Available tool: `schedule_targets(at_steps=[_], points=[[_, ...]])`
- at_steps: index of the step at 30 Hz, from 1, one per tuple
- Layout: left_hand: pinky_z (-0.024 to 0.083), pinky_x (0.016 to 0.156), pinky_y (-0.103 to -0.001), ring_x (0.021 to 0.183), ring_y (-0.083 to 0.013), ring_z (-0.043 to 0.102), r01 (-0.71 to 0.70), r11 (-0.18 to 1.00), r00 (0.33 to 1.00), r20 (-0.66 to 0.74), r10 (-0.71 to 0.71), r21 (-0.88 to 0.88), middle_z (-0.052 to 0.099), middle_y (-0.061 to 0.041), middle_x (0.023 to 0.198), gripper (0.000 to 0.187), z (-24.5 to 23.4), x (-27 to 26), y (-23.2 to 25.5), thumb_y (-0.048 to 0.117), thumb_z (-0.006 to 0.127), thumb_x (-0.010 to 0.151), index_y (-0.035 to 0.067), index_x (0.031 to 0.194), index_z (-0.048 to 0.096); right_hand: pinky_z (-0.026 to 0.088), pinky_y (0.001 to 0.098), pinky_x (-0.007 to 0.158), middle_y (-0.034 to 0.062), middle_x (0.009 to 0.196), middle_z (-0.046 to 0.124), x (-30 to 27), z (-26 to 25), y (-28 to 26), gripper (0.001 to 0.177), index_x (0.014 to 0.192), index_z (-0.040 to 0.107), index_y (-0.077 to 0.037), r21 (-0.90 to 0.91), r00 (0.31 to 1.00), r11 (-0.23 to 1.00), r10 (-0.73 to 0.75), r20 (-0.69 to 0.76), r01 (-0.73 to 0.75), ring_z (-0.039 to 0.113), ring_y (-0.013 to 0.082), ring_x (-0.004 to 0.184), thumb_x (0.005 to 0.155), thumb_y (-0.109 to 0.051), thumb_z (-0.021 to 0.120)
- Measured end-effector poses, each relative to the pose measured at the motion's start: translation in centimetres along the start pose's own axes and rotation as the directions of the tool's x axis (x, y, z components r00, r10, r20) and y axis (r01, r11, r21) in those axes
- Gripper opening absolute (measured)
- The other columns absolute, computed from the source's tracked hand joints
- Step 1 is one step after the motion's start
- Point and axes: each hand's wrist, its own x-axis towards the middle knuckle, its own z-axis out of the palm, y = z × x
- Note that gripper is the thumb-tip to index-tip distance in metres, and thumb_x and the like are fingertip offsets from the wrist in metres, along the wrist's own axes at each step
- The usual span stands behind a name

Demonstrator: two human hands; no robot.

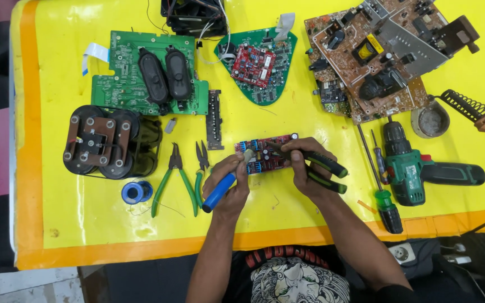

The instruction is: The person uses a soldering iron and solder wire to work on a small circuit board. They hold the board with one hand while applying heat and solder with the other, focusing on specific components on the board.

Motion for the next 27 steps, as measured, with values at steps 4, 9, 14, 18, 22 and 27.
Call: schedule_targets(at_steps=[4, 9, 14, 18, 22, 27], points=[[0.067, 0.077, -0.038, 0.08, -0.0319, 0.081, -0.022, 0.999, 1.0, -0.017, 0.023, 0.04, 0.08, -0.017, 0.089, 0.015, -0.3, -0.5, -0.8, 0.007, 0.084, 0.089, -0.002, 0.093, 0.072, 0.061, 0.0268, 0.051, 0.0128, 0.078, 0.072, 2.7, 0.7, -0.3, 0.019, 0.097, 0.072, 0.001, -0.061, 0.999, 0.998, 0.015, 0.046, -0.012, 0.07, 0.0177, 0.055, 0.104, -0.012, 0.061], [0.067, 0.076, -0.037, 0.08, -0.0336, 0.081, -0.031, 0.999, 0.999, -0.036, 0.031, -0.004, 0.078, -0.019, 0.087, 0.014, -0.4, 0.0, -1.0, 0.003, 0.081, 0.091, -0.007, 0.094, 0.072, 0.052, 0.0287, 0.042, 0.0176, 0.061, 0.066, 4.0, 2.7, 0.2, 0.015, 0.089, 0.073, 0.002, -0.181, 0.988, 0.983, 0.066, 0.142, -0.039, 0.063, 0.0224, 0.045, 0.101, -0.002, 0.064], [0.067, 0.074, -0.039, 0.079, -0.0359, 0.08, -0.024, 1.0, 1.0, 0.0, 0.024, -0.003, 0.078, -0.02, 0.086, 0.014, -0.1, 0.6, -1.1, 0.0, 0.082, 0.089, -0.007, 0.096, 0.072, 0.052, 0.029, 0.046, 0.0155, 0.066, 0.071, 3.4, 3.2, 1.2, 0.015, 0.088, 0.075, 0.001, -0.203, 0.995, 0.979, 0.041, 0.095, -0.021, 0.065, 0.0219, 0.049, 0.1, -0.001, 0.065], [0.066, 0.074, -0.038, 0.075, -0.0349, 0.08, -0.094, 0.994, 0.994, -0.046, 0.096, 0.055, 0.076, -0.02, 0.082, 0.014, -0.5, -0.1, -1.8, -0.001, 0.081, 0.089, -0.009, 0.093, 0.07, 0.05, 0.0267, 0.046, 0.0104, 0.066, 0.072, 2.4, 2.5, 2.6, 0.017, 0.09, 0.075, -0.002, -0.178, 0.997, 0.984, 0.021, 0.076, -0.007, 0.065, 0.0214, 0.047, 0.101, -0.003, 0.062], [0.067, 0.072, -0.039, 0.076, -0.0372, 0.079, -0.072, 0.996, 0.997, -0.013, 0.072, 0.049, 0.077, -0.021, 0.084, 0.014, -0.8, 0.3, -1.8, -0.003, 0.08, 0.09, -0.009, 0.097, 0.07, 0.05, 0.0266, 0.045, 0.0113, 0.064, 0.072, 2.5, 2.5, 2.7, 0.018, 0.089, 0.074, -0.001, -0.143, 0.995, 0.989, 0.051, 0.091, -0.037, 0.063, 0.0205, 0.044, 0.101, -0.001, 0.061], [0.067, 0.074, -0.039, 0.079, -0.0355, 0.08, -0.069, 0.997, 0.997, -0.045, 0.07, 0.039, 0.076, -0.02, 0.085, 0.013, -1.7, -1.7, -3.4, -0.002, 0.079, 0.091, -0.009, 0.096, 0.069, 0.051, 0.0284, 0.046, 0.0136, 0.07, 0.073, 2.5, 2.3, 2.3, 0.016, 0.093, 0.073, 0.001, -0.134, 0.998, 0.991, 0.021, 0.06, -0.013, 0.069, 0.024, 0.051, 0.102, -0.004, 0.061]])
